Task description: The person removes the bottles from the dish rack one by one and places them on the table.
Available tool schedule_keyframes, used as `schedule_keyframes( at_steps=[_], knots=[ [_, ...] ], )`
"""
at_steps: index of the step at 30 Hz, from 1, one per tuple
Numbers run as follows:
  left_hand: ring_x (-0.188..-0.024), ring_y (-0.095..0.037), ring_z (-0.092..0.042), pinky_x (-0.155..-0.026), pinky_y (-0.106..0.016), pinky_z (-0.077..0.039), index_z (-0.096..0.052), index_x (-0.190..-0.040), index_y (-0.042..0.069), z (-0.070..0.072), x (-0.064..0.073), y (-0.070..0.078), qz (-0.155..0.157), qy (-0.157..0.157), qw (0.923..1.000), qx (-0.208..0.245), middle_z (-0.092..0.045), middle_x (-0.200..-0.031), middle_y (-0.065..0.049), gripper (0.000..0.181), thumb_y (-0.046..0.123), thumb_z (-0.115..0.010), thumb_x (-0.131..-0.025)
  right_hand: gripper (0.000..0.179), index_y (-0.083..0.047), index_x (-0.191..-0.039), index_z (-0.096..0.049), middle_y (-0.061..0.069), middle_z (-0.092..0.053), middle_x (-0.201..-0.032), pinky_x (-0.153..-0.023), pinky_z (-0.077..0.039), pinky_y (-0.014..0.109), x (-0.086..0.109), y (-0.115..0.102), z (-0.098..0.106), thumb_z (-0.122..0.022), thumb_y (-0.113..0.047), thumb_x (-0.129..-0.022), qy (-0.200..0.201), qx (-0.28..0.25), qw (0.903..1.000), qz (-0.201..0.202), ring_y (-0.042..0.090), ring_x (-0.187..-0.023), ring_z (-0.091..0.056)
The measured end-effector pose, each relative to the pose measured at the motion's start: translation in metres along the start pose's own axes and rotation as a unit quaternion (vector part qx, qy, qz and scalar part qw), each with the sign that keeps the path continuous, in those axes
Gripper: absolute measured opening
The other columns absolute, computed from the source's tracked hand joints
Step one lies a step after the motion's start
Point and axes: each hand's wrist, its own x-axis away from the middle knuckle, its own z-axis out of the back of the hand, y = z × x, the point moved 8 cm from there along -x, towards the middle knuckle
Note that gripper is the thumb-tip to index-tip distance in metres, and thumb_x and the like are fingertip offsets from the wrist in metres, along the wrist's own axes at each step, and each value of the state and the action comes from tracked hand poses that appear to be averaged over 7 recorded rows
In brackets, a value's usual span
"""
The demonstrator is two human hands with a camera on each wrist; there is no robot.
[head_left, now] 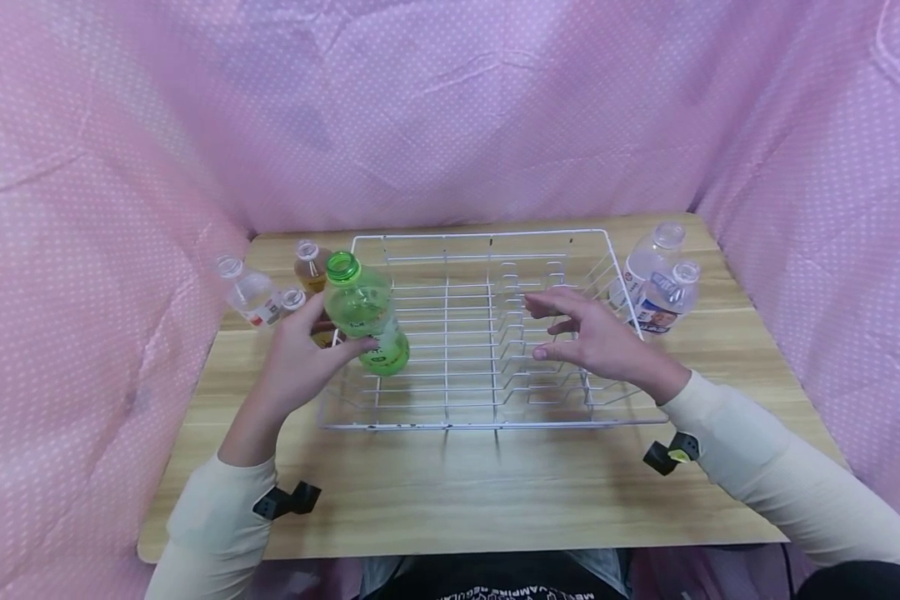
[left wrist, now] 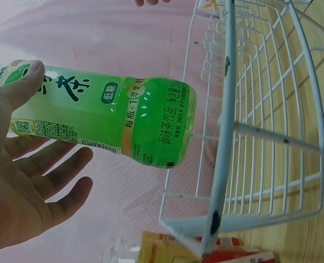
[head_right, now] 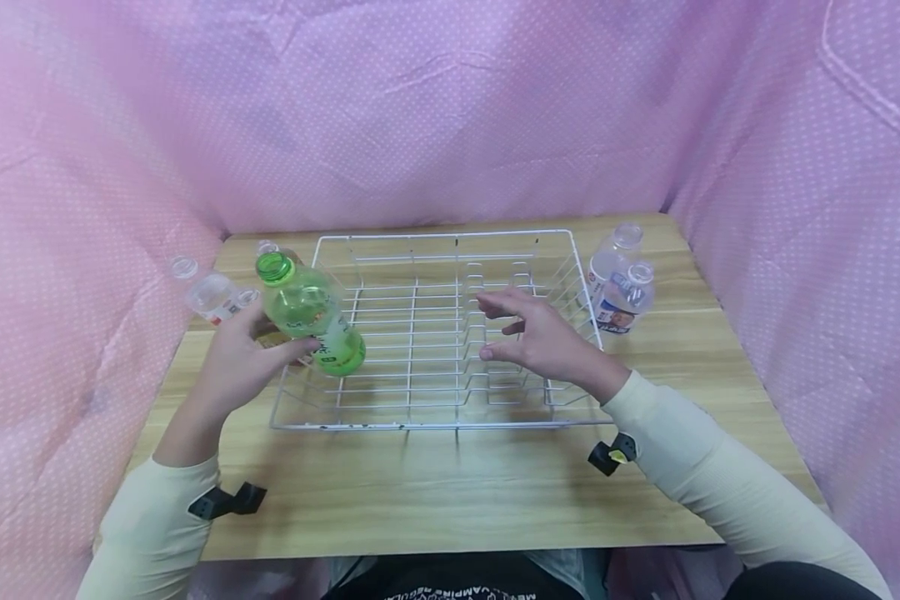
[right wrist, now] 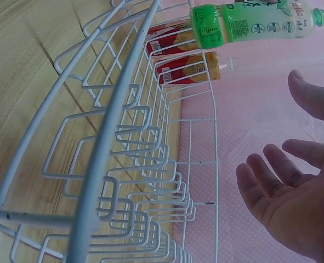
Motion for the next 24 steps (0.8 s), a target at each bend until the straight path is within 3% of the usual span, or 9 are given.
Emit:
schedule_keyframes(
  at_steps=[4, 8, 19, 24],
  knots=[
    [-0.105, -0.023, -0.065, -0.089, -0.039, -0.055, -0.062, -0.133, 0.012, 0.011, 0.005, -0.002, 0.010, 0.016, 0.9998, 0.000, -0.069, -0.119, -0.004, 0.059, 0.019, -0.087, -0.081, 0.070, -0.002, -0.146, -0.050, 0.013, -0.057, -0.134, -0.100, -0.051, 0.044, 0.000, 0.001, -0.001, -0.082, -0.010, -0.084, -0.003, -0.001, 1.0000, -0.004, 0.030, -0.125, -0.053],
    [-0.105, -0.022, -0.065, -0.090, -0.032, -0.053, -0.062, -0.134, 0.013, 0.023, 0.010, -0.004, 0.027, 0.035, 0.9990, -0.006, -0.067, -0.121, -0.003, 0.060, 0.017, -0.088, -0.080, 0.070, -0.002, -0.146, -0.050, 0.013, -0.057, -0.134, -0.100, -0.051, 0.045, 0.000, -0.001, -0.001, -0.082, -0.008, -0.084, -0.005, 0.000, 1.0000, -0.001, 0.030, -0.125, -0.054],
    [-0.103, -0.004, -0.062, -0.090, -0.026, -0.051, -0.062, -0.134, 0.014, 0.048, 0.024, -0.004, 0.036, 0.081, 0.9954, -0.037, -0.068, -0.123, -0.003, 0.060, 0.013, -0.087, -0.080, 0.067, 0.001, -0.145, -0.050, 0.015, -0.056, -0.135, -0.102, -0.049, 0.047, -0.002, -0.002, -0.005, -0.080, -0.006, -0.085, -0.011, -0.009, 0.9999, -0.006, 0.032, -0.126, -0.053],
    [-0.103, -0.003, -0.060, -0.090, -0.028, -0.049, -0.062, -0.136, 0.015, 0.059, 0.029, -0.008, 0.050, 0.099, 0.9925, -0.052, -0.068, -0.123, -0.004, 0.060, 0.015, -0.086, -0.081, 0.066, 0.001, -0.144, -0.051, 0.016, -0.056, -0.135, -0.102, -0.049, 0.048, -0.003, -0.003, -0.007, -0.080, -0.007, -0.086, -0.015, -0.014, 0.9998, -0.007, 0.033, -0.125, -0.053]
  ],
)
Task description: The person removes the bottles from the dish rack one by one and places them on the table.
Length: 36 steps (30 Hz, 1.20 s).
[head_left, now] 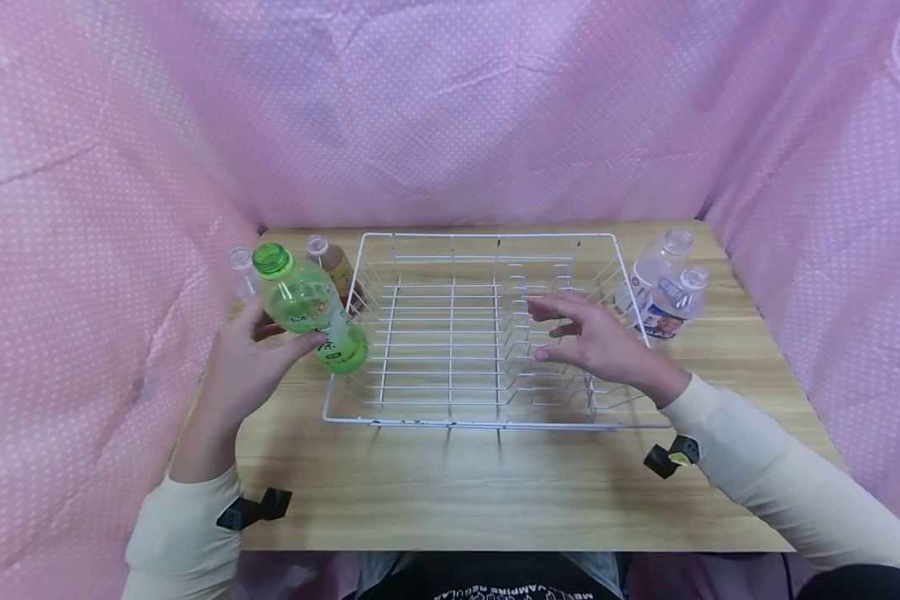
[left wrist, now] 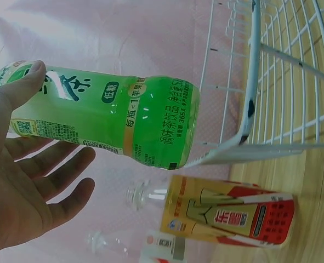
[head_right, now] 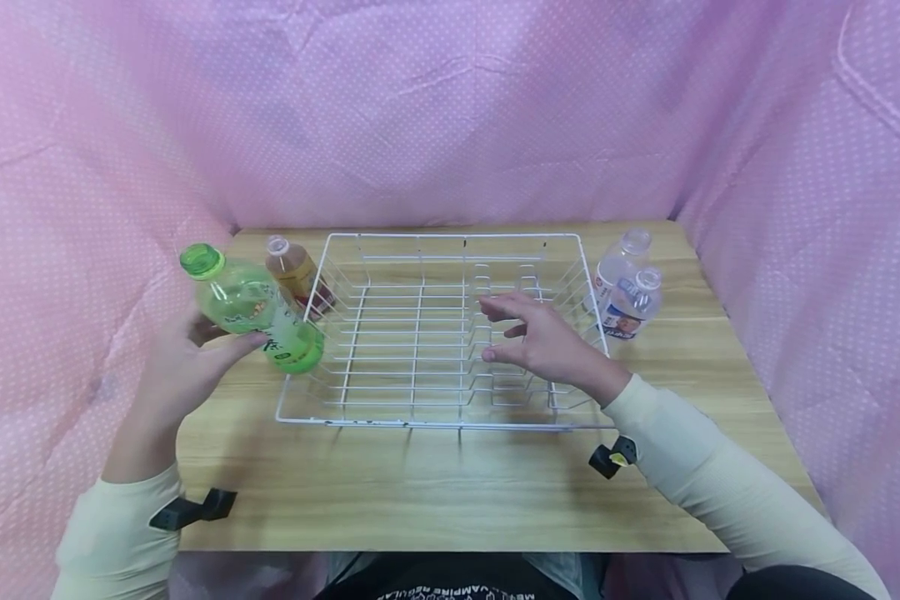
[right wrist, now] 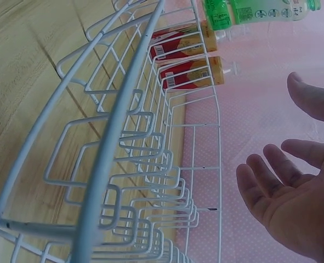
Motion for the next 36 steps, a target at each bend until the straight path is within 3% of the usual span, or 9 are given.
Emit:
schedule_keyframes(
  at_steps=[15, 25, 33, 36],
  knots=[
    [-0.104, 0.000, -0.060, -0.089, -0.020, -0.047, -0.063, -0.135, 0.010, 0.023, 0.008, -0.015, 0.007, 0.032, 0.9994, -0.009, -0.068, -0.122, -0.002, 0.056, 0.010, -0.084, -0.083, 0.066, 0.000, -0.145, -0.050, 0.014, -0.056, -0.133, -0.101, -0.050, 0.049, 0.000, 0.009, -0.003, -0.079, -0.009, -0.087, -0.003, 0.005, 1.0000, -0.006, 0.037, -0.126, -0.053],
    [-0.106, -0.002, -0.059, -0.090, -0.022, -0.049, -0.061, -0.136, 0.014, 0.033, 0.016, -0.038, 0.057, 0.045, 0.9972, -0.018, -0.066, -0.119, 0.006, 0.055, 0.015, -0.083, -0.085, 0.064, 0.000, -0.145, -0.051, 0.014, -0.057, -0.132, -0.100, -0.051, 0.047, -0.002, 0.009, -0.004, -0.079, -0.009, -0.087, -0.002, 0.004, 1.0000, 0.007, 0.033, -0.124, -0.055],
    [-0.102, 0.001, -0.059, -0.085, -0.022, -0.050, -0.061, -0.136, 0.011, 0.033, 0.019, -0.056, 0.063, 0.045, 0.9963, -0.038, -0.067, -0.125, -0.010, 0.055, 0.017, -0.082, -0.086, 0.065, 0.001, -0.144, -0.051, 0.014, -0.057, -0.132, -0.099, -0.051, 0.047, -0.003, 0.011, -0.005, -0.079, -0.008, -0.087, -0.003, 0.001, 0.9999, 0.015, 0.034, -0.124, -0.055],
    [-0.101, 0.001, -0.058, -0.085, -0.023, -0.050, -0.061, -0.136, 0.009, 0.031, 0.020, -0.067, 0.080, 0.042, 0.9949, -0.045, -0.067, -0.125, -0.015, 0.055, 0.021, -0.082, -0.087, 0.064, 0.002, -0.144, -0.051, 0.014, -0.057, -0.132, -0.099, -0.051, 0.046, -0.004, 0.012, -0.006, -0.079, -0.005, -0.086, -0.003, -0.007, 0.9998, 0.018, 0.034, -0.124, -0.055]
  ],
)
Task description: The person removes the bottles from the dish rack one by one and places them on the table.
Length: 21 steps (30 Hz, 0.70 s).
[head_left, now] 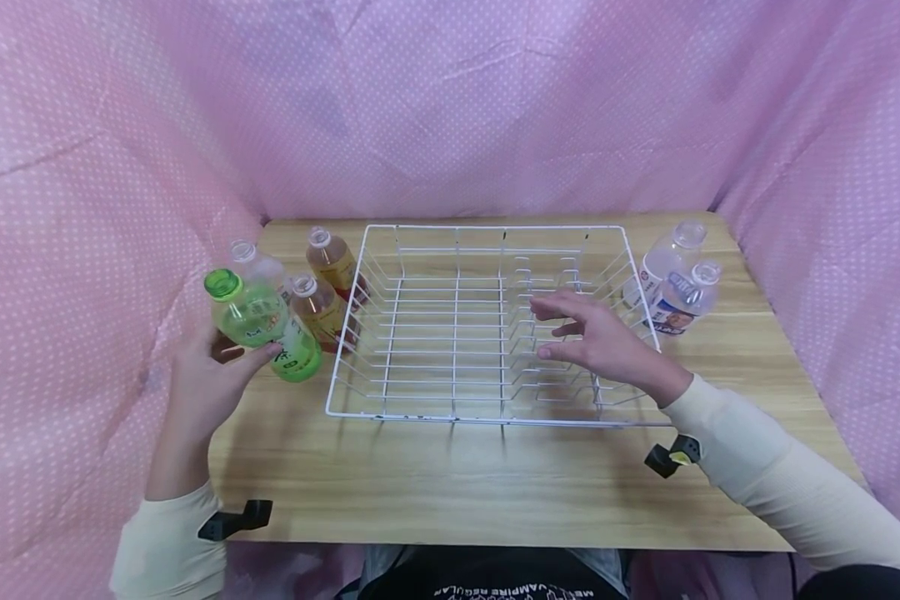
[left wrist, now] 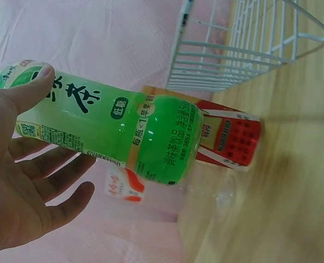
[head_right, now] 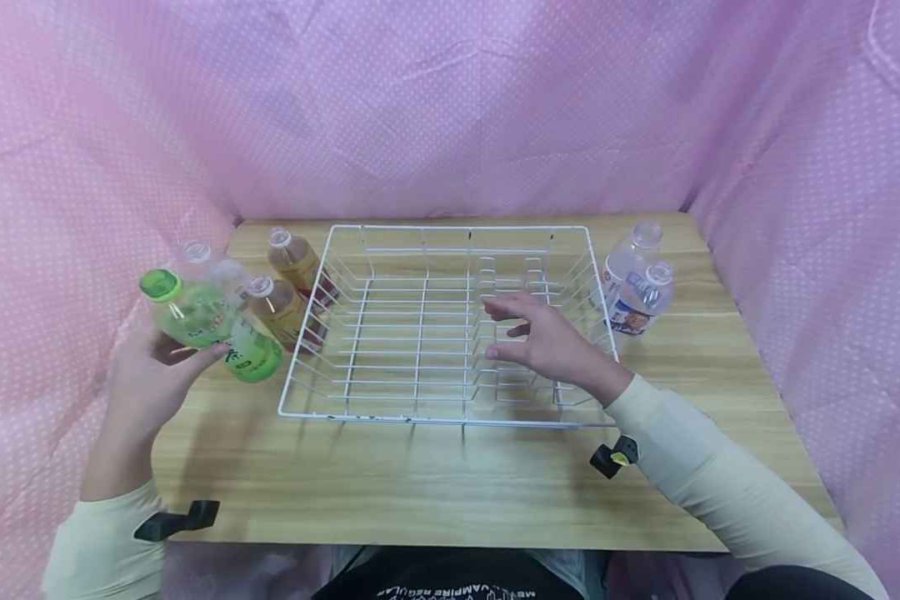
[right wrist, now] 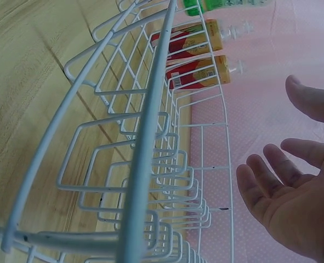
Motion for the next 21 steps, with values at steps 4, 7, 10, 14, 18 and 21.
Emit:
schedule_keyframes(
  at_steps=[4, 7, 10, 14, 18, 21],
  knots=[
    [-0.107, -0.012, -0.059, -0.088, -0.028, -0.049, -0.059, -0.138, 0.007, -0.005, 0.000, -0.012, 0.034, -0.009, 0.9993, -0.011, -0.065, -0.127, -0.016, 0.058, 0.029, -0.080, -0.088, 0.064, 0.003, -0.144, -0.051, 0.015, -0.056, -0.134, -0.100, -0.051, 0.046, 0.000, 0.000, 0.000, -0.078, -0.001, -0.086, 0.001, -0.007, 1.0000, 0.000, 0.035, -0.125, -0.055],
    [-0.112, -0.027, -0.059, -0.090, -0.031, -0.049, -0.057, -0.139, 0.007, -0.008, 0.001, -0.018, 0.050, -0.015, 0.9986, -0.012, -0.064, -0.129, -0.016, 0.060, 0.031, -0.079, -0.089, 0.065, 0.002, -0.144, -0.050, 0.014, -0.055, -0.135, -0.100, -0.052, 0.045, -0.001, 0.001, -0.001, -0.078, -0.002, -0.086, -0.002, -0.007, 1.0000, -0.002, 0.036, -0.125, -0.055],
    [-0.116, -0.032, -0.058, -0.093, -0.037, -0.050, -0.054, -0.142, 0.007, -0.011, 0.000, -0.024, 0.063, -0.021, 0.9977, -0.010, -0.063, -0.131, -0.016, 0.062, 0.032, -0.078, -0.090, 0.065, 0.001, -0.145, -0.050, 0.014, -0.055, -0.135, -0.100, -0.052, 0.046, -0.001, 0.001, -0.001, -0.079, -0.005, -0.086, -0.004, -0.004, 1.0000, -0.003, 0.035, -0.125, -0.055],
    [-0.118, -0.035, -0.058, -0.097, -0.049, -0.050, -0.053, -0.143, 0.005, -0.015, -0.001, -0.033, 0.076, -0.029, 0.9967, -0.009, -0.062, -0.133, -0.019, 0.065, 0.033, -0.078, -0.090, 0.064, 0.001, -0.144, -0.051, 0.014, -0.055, -0.135, -0.100, -0.051, 0.047, 0.000, 0.003, -0.002, -0.078, -0.005, -0.087, -0.004, -0.005, 0.9999, -0.009, 0.034, -0.126, -0.054],
    [-0.118, -0.038, -0.058, -0.099, -0.058, -0.047, -0.051, -0.143, 0.005, -0.019, -0.002, -0.040, 0.074, -0.034, 0.9966, -0.001, -0.060, -0.134, -0.023, 0.065, 0.030, -0.079, -0.090, 0.063, 0.001, -0.144, -0.051, 0.014, -0.055, -0.133, -0.100, -0.051, 0.047, 0.000, 0.005, -0.002, -0.078, -0.003, -0.087, -0.004, -0.007, 0.9999, -0.011, 0.034, -0.126, -0.054],
    [-0.114, -0.036, -0.059, -0.098, -0.056, -0.049, -0.050, -0.145, 0.006, -0.022, -0.002, -0.046, 0.071, -0.035, 0.9968, 0.002, -0.061, -0.133, -0.022, 0.066, 0.026, -0.080, -0.089, 0.063, 0.002, -0.144, -0.051, 0.014, -0.055, -0.133, -0.099, -0.052, 0.046, -0.001, 0.005, -0.002, -0.077, 0.000, -0.086, -0.003, -0.010, 0.9999, -0.006, 0.034, -0.125, -0.055]
  ],
)
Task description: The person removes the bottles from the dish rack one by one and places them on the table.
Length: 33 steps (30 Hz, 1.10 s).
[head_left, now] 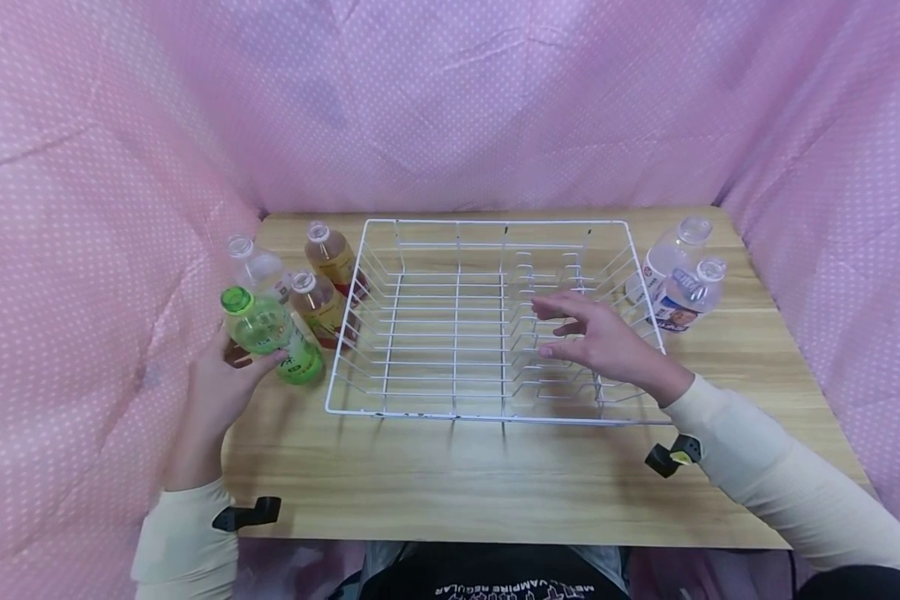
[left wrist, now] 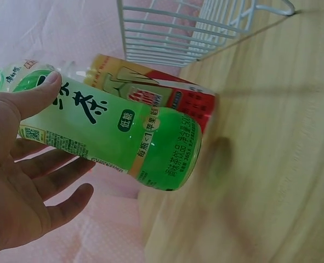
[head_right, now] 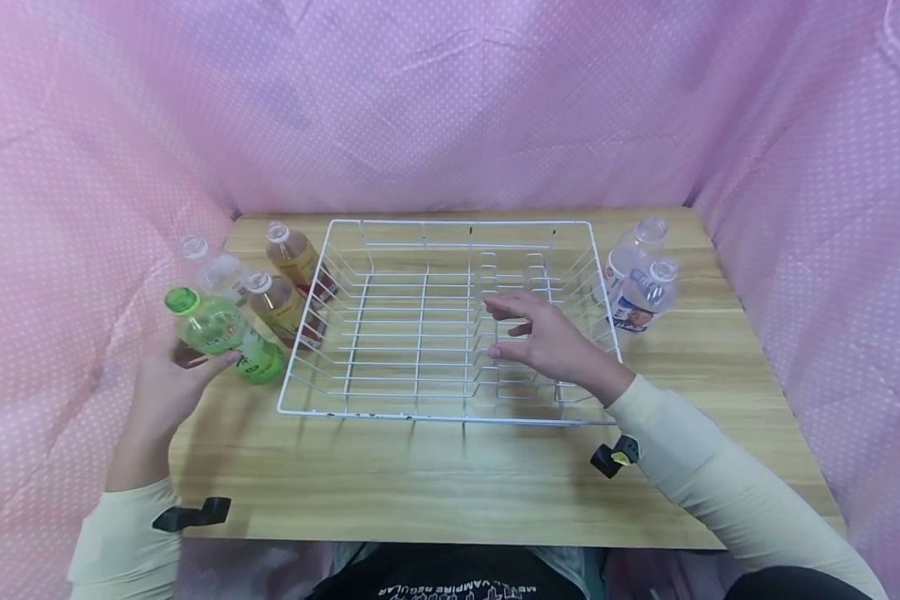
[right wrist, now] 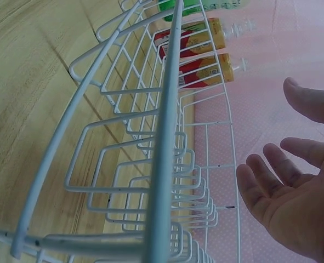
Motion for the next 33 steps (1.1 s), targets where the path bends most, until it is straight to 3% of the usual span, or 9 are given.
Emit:
schedule_keyframes(
  at_steps=[6, 14, 21, 26, 30, 33],
  knots=[
    [-0.110, -0.033, -0.061, -0.091, -0.037, -0.054, -0.047, -0.148, 0.008, -0.004, -0.001, -0.013, 0.001, -0.004, 0.9999, -0.010, -0.061, -0.132, -0.020, 0.071, 0.022, -0.081, -0.087, 0.064, 0.002, -0.144, -0.051, 0.014, -0.055, -0.135, -0.099, -0.052, 0.046, 0.002, 0.002, -0.001, -0.078, 0.000, -0.086, 0.000, -0.003, 1.0000, -0.003, 0.034, -0.126, -0.055],
    [-0.107, -0.018, -0.059, -0.088, -0.019, -0.050, -0.055, -0.138, 0.000, -0.012, -0.003, -0.022, 0.016, -0.009, 0.9998, 0.009, -0.063, -0.128, -0.020, 0.061, 0.022, -0.081, -0.087, 0.064, 0.002, -0.144, -0.051, 0.015, -0.055, -0.135, -0.100, -0.051, 0.047, 0.006, 0.003, -0.003, -0.078, -0.004, -0.087, 0.000, 0.000, 0.9999, -0.016, 0.035, -0.126, -0.054],
    [-0.117, -0.034, -0.059, -0.095, -0.032, -0.053, -0.054, -0.139, 0.000, -0.023, -0.012, -0.020, 0.008, -0.018, 0.9994, 0.028, -0.062, -0.131, -0.021, 0.060, 0.020, -0.080, -0.088, 0.064, 0.003, -0.144, -0.050, 0.017, -0.053, -0.137, -0.100, -0.051, 0.047, 0.012, 0.005, 0.000, -0.078, -0.005, -0.087, 0.012, 0.002, 0.9994, -0.031, 0.035, -0.127, -0.054],
    [-0.118, -0.036, -0.058, -0.088, -0.024, -0.052, -0.049, -0.144, 0.003, -0.030, -0.019, -0.022, 0.014, -0.030, 0.9988, 0.036, -0.058, -0.135, -0.020, 0.065, 0.022, -0.079, -0.089, 0.062, 0.003, -0.144, -0.051, 0.018, -0.054, -0.136, -0.099, -0.051, 0.049, 0.016, 0.007, 0.003, -0.077, -0.001, -0.087, 0.028, -0.004, 0.9989, -0.036, 0.035, -0.126, -0.054],
    [-0.128, -0.042, -0.049, -0.100, -0.040, -0.051, -0.028, -0.158, 0.012, -0.029, -0.013, -0.032, 0.037, -0.027, 0.9972, 0.059, -0.046, -0.146, -0.023, 0.090, 0.017, -0.082, -0.086, 0.062, 0.000, -0.144, -0.052, 0.017, -0.054, -0.138, -0.100, -0.051, 0.049, 0.016, 0.006, 0.003, -0.077, -0.003, -0.088, 0.028, -0.003, 0.9989, -0.038, 0.035, -0.127, -0.053],
    [-0.145, -0.040, -0.028, -0.117, -0.055, -0.029, -0.003, -0.163, 0.021, -0.019, -0.001, -0.036, 0.047, 0.005, 0.9968, 0.065, -0.023, -0.162, -0.021, 0.117, 0.017, -0.086, -0.081, 0.061, 0.001, -0.144, -0.052, 0.017, -0.053, -0.141, -0.100, -0.051, 0.048, 0.016, 0.007, 0.004, -0.077, -0.005, -0.088, 0.027, 0.002, 0.9987, -0.042, 0.034, -0.127, -0.053]
  ],
)
